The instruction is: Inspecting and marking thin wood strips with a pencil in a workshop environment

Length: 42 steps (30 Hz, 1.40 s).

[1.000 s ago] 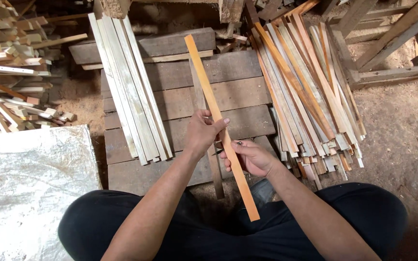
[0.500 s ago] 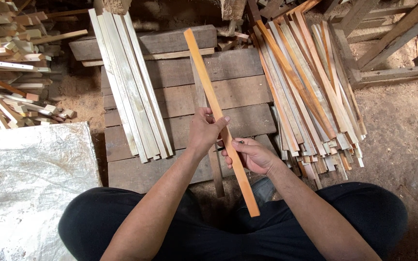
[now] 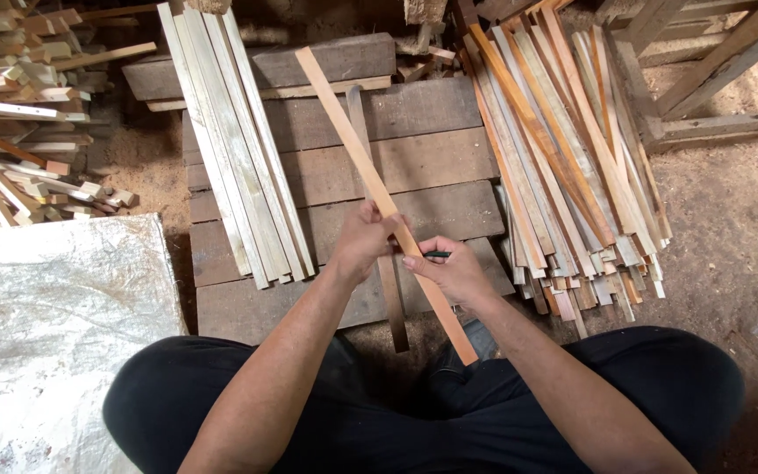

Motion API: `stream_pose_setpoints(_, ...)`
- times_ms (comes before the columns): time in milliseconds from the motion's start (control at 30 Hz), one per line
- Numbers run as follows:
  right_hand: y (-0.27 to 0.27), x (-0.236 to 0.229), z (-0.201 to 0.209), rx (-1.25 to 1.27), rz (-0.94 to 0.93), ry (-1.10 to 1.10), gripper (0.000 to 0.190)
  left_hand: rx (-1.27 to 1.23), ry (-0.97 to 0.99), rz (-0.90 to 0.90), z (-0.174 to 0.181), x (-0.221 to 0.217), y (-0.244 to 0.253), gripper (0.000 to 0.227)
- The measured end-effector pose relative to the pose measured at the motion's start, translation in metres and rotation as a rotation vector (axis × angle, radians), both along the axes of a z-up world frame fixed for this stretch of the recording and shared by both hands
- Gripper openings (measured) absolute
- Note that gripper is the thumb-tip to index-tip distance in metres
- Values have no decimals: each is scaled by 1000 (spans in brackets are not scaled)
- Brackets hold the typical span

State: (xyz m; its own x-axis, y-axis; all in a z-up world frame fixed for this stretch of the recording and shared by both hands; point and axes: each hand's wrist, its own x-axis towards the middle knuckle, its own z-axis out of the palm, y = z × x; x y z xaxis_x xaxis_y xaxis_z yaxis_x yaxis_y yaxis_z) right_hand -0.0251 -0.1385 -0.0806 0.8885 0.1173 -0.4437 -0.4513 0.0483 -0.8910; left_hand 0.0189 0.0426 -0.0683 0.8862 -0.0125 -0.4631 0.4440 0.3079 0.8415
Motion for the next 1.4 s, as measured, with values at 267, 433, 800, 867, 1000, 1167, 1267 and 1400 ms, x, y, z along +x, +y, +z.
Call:
stream_pose_setpoints(267,34,13,-58,-621,149,-228,22,174,43,1,-15,-4,37,37)
stream_pose_setpoints(433,62,3,-27,-968,444,-93,56,214,77,-36,-19,-13,59,39)
stream_pose_setpoints(800,64,-1,-24,-761,204,-4,39,147,132,-35,-40,-8,68,34)
stream_pose_setpoints(867,62,-8,-16,-769,135,-70,47,116,141,-38,-32,-6,63,36)
stream_pose_setpoints(1000,52,-14,-5,-790,-37,-240,56,48,158,-79,-23,0,55,35)
stream_pose_setpoints(1167,51,-20,27,-681,-157,-450,49,-55,168,-99,5,-1,43,30)
stream_pose_setpoints(1267,46,-21,18,-712,-147,-585,44,-196,167,-114,6,2,36,29)
stream_pose_setpoints(1400,45,-24,15,-797,-115,-813,38,-320,130,-127,10,-2,32,29)
